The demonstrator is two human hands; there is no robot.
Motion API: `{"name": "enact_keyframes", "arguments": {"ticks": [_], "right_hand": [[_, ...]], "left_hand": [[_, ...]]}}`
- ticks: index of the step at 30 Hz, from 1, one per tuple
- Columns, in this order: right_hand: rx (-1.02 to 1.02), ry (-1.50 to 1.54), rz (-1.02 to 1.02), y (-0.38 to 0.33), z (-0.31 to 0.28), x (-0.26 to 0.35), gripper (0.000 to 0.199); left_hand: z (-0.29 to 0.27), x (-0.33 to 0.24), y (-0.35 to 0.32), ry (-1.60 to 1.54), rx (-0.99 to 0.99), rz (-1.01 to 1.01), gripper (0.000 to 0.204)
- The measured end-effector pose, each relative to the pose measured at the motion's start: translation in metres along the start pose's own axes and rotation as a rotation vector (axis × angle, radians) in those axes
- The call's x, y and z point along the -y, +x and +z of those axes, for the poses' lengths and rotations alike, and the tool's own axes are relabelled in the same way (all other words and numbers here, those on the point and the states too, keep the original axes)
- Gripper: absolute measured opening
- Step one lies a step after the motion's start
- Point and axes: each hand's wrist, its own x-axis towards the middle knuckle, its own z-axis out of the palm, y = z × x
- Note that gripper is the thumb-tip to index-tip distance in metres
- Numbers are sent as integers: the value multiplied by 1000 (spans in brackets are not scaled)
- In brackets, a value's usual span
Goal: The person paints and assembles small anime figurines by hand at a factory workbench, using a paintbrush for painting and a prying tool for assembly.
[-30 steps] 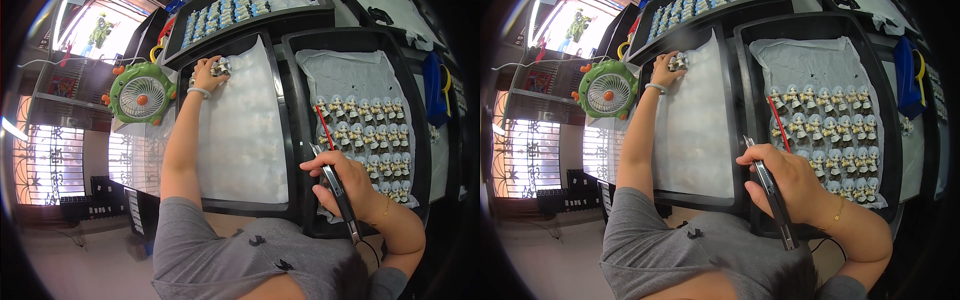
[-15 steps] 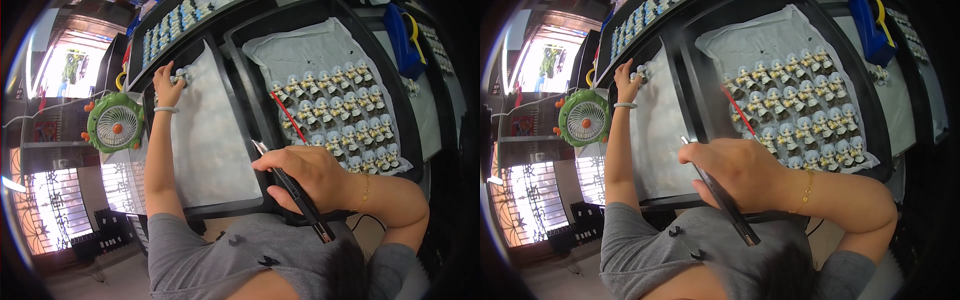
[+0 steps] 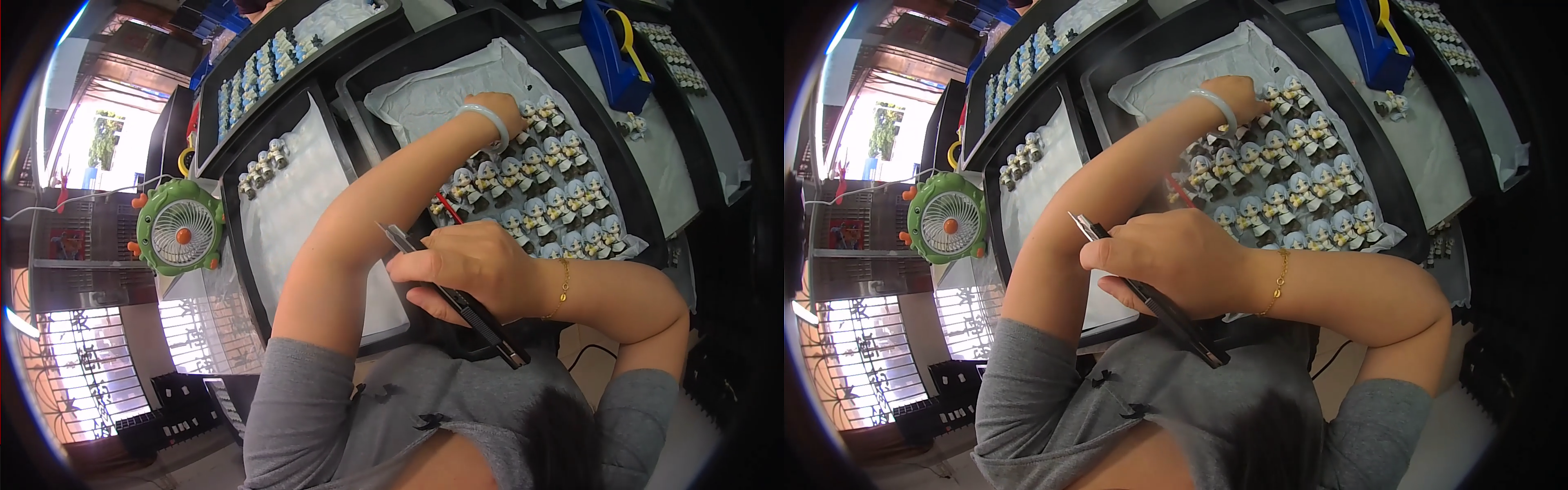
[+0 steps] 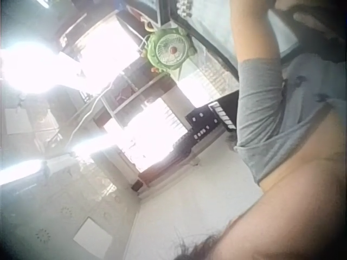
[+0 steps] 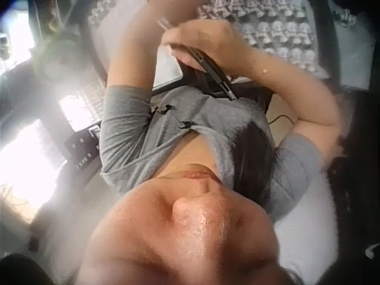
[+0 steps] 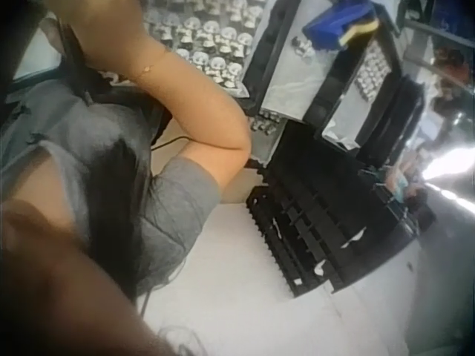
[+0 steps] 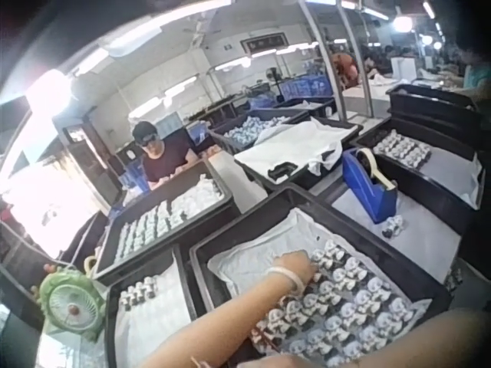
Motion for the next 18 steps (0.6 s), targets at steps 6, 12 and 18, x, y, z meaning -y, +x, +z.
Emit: {"name": "enact_keyframes", "arguments": {"ticks": [6,12,18], "right_hand": [[28,19,-10,2,-6,5,32],[89,21,-43,6,-11,-1,25],[-39,133,214,9,-8,-3,21]], "left_hand": [[-18,31,-58,-538,-410,143,36],[-35,69,-195,-1767,-111,143,44],[-20,84,-261,-1940,-79,248,86]]}}
